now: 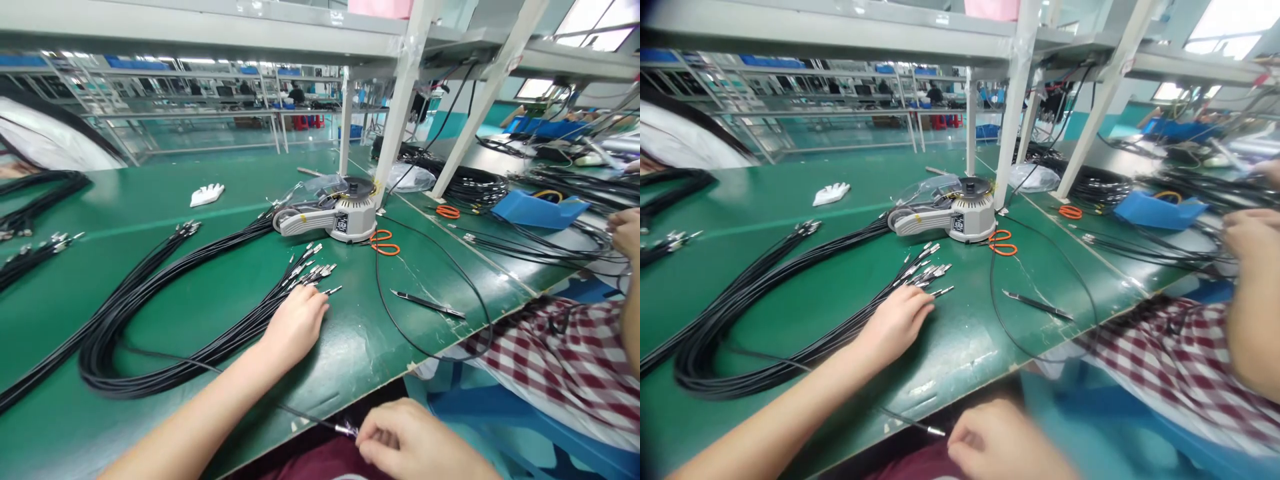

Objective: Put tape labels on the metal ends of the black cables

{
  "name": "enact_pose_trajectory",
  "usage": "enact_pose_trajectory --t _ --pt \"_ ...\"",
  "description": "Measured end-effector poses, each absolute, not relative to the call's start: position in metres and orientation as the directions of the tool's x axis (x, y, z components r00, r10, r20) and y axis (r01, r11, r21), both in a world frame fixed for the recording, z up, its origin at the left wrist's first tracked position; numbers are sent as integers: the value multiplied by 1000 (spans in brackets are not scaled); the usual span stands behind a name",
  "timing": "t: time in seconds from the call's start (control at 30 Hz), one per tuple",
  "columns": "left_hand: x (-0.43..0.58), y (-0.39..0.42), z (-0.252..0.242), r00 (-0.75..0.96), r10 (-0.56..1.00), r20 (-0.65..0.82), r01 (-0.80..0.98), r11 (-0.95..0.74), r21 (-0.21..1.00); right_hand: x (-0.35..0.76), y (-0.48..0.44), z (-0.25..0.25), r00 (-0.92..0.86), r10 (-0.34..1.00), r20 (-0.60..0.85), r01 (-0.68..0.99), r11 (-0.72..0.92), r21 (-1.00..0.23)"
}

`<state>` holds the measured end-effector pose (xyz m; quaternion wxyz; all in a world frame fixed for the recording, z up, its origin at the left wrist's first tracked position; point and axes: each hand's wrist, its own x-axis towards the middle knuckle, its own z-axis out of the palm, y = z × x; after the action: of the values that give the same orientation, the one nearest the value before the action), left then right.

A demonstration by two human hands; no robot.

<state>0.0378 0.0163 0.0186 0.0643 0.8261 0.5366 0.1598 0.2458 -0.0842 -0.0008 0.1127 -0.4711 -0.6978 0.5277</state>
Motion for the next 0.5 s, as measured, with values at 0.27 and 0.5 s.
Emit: enact_pose_trajectory --t 0.27,0.5 --pt "64 54 15 271 933 238 853 -347 390 270 -36 14 -231 951 -207 305 -131 -943" --pt "59 23 49 265 940 -216 311 129 942 238 23 24 -210 978 2 96 23 -995"
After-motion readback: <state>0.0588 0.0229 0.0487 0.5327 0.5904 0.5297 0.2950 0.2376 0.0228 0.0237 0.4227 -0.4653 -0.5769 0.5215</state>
